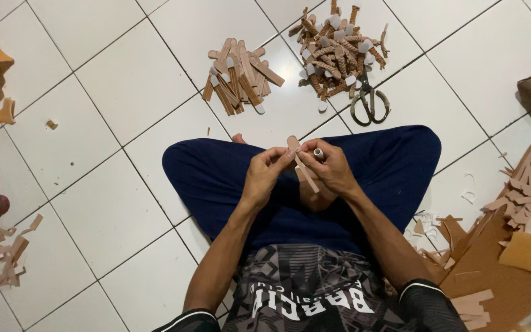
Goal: The person sits on a tiled floor and repeatedly wraps a twisted rope around wooden sticks, securing each with a small white cap. They handle the sticks and rope by hand, placing finished units into a growing pile nearby.
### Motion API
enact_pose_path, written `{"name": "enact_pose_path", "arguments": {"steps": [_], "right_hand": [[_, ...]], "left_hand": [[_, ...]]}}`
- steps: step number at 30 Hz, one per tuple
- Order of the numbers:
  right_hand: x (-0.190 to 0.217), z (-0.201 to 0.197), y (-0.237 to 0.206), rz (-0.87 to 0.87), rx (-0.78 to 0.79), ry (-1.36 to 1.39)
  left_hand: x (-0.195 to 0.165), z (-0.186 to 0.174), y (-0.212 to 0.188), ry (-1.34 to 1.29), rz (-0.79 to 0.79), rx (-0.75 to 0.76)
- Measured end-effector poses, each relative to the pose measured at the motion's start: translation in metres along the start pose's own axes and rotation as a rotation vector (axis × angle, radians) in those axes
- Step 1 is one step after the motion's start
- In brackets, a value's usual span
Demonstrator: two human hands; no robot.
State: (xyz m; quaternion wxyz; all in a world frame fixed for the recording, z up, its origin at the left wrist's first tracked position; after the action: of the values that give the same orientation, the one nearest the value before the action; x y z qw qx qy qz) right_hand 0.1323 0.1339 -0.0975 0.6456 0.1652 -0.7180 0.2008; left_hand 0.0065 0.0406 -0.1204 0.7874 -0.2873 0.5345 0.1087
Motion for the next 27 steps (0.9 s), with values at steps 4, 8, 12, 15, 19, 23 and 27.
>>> {"name": "enact_pose_path", "arguments": {"steps": [4, 8, 12, 15, 19, 23, 27], "right_hand": [[-0.001, -0.001, -0.002, -0.023, -0.033, -0.076], [-0.006, -0.003, -0.005, 0.023, -0.093, -0.021], [-0.008, -0.005, -0.009, -0.013, -0.098, -0.06], [-0.013, -0.007, -0.01, 0.073, -0.074, 0.03], [-0.007, -0.007, -0.01, -0.006, -0.074, -0.017], [-0.014, -0.008, -0.012, 0.075, -0.13, -0.019], [-0.013, -0.007, -0.011, -0.035, -0.069, -0.014]], "left_hand": [[0.002, -0.001, -0.002, -0.002, -0.022, 0.018], [-0.004, 0.0, 0.002, -0.055, 0.05, 0.048], [-0.004, -0.003, 0.005, -0.01, 0.045, 0.036], [-0.005, -0.005, 0.004, 0.042, 0.051, 0.006], [-0.012, -0.002, 0.001, 0.062, 0.105, -0.057], [-0.018, 0.004, -0.002, 0.018, 0.066, -0.026], [-0.027, -0.001, -0.004, 0.302, 0.136, -0.062]]}}
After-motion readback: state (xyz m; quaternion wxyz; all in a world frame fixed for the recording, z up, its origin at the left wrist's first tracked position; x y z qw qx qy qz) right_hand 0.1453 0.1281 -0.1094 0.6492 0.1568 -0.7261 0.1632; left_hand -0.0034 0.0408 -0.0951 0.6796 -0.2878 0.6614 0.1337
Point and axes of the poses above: each hand's wrist, its own y-axis towards the middle knuckle, its own z-axis out of the palm, x = y × z, the point moved 7 cm from there along y, towards the middle knuckle, and after that the axes turned 13 degrees about -x, right-handed, at the moved point
